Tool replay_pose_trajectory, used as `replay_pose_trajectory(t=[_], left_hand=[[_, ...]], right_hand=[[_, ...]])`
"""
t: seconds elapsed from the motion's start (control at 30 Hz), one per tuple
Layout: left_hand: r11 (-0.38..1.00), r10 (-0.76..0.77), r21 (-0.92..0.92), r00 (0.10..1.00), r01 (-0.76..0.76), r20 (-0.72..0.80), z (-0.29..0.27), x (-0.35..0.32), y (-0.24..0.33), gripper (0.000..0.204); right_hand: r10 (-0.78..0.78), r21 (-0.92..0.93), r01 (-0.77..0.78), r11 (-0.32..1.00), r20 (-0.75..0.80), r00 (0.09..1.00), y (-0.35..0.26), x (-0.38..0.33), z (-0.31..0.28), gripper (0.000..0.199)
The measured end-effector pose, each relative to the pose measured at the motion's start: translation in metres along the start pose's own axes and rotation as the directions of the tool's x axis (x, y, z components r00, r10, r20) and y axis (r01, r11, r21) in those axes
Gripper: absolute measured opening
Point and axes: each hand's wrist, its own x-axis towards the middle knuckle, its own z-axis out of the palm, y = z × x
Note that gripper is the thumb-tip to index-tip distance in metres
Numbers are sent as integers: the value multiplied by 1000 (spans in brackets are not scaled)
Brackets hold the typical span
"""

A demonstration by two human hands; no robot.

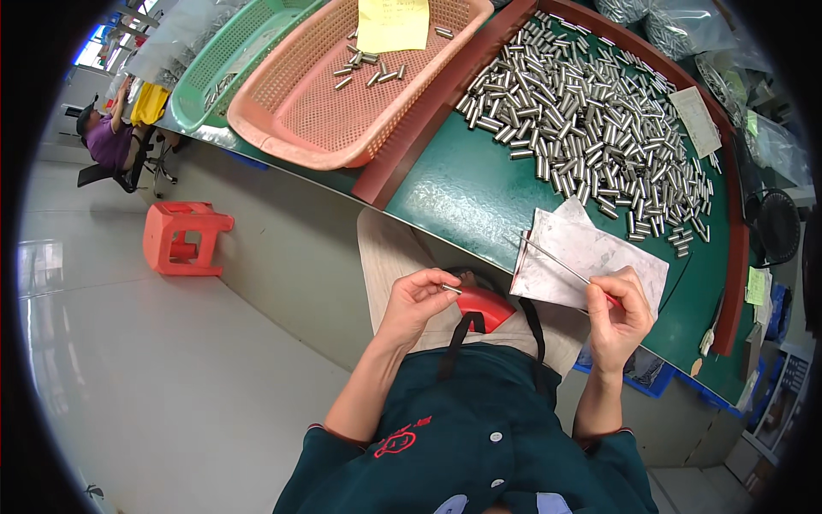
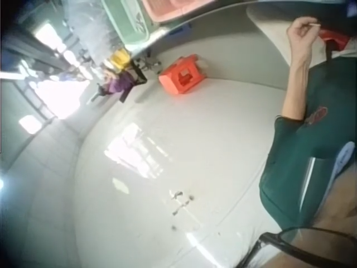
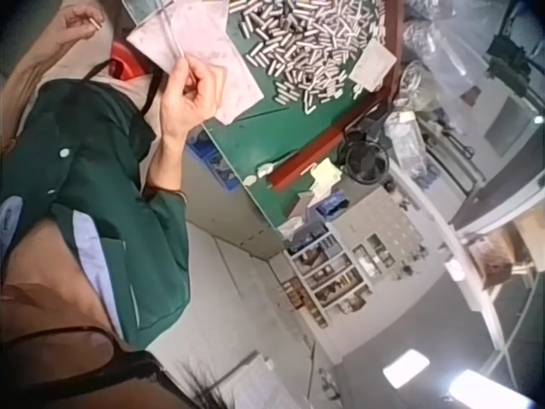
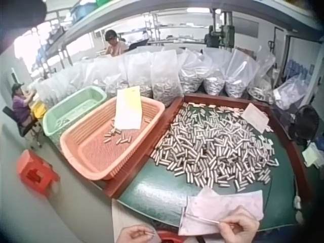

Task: Using a thin metal needle probe to inspect and clean the interior of small cylindrical metal components at a manufacturing workbench.

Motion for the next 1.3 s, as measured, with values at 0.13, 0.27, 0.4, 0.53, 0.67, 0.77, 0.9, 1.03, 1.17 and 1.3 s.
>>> replay_pose_trajectory(t=[0.13,0.27,0.4,0.53,0.67,0.77,0.9,1.03,1.17,1.3], left_hand=[[997,6,-80,999,-2,43,-3,1,-5,16],[997,32,-77,999,-32,10,8,2,2,17],[998,16,66,999,-13,-42,12,-2,7,17],[977,66,213,986,-32,-155,22,-4,14,17],[944,149,315,977,-95,-151,24,-1,17,17],[925,169,365,974,-104,-153,23,-1,16,16],[584,437,754,899,-301,21,40,-8,36,16],[-42,718,888,603,-459,346,63,-14,105,27],[-374,766,885,445,-278,463,61,12,173,25],[-485,781,874,428,-43,454,56,40,213,25]], right_hand=[[14,12,-14,1000,-2,1000,0,0,0,9],[15,11,-15,1000,-4,1000,0,-1,-1,9],[15,14,-15,1000,-9,1000,1,-2,-2,9],[18,19,-18,1000,-7,1000,1,-2,-1,9],[23,23,-23,999,-9,1000,1,0,0,10],[11,21,-10,1000,-16,1000,0,1,0,10],[26,31,-25,999,-41,999,-3,2,-4,9],[46,53,-43,998,-40,998,0,-1,-4,10],[25,55,-22,998,-62,998,-1,-1,-6,10],[11,47,-8,999,-74,997,-3,1,-6,11]])
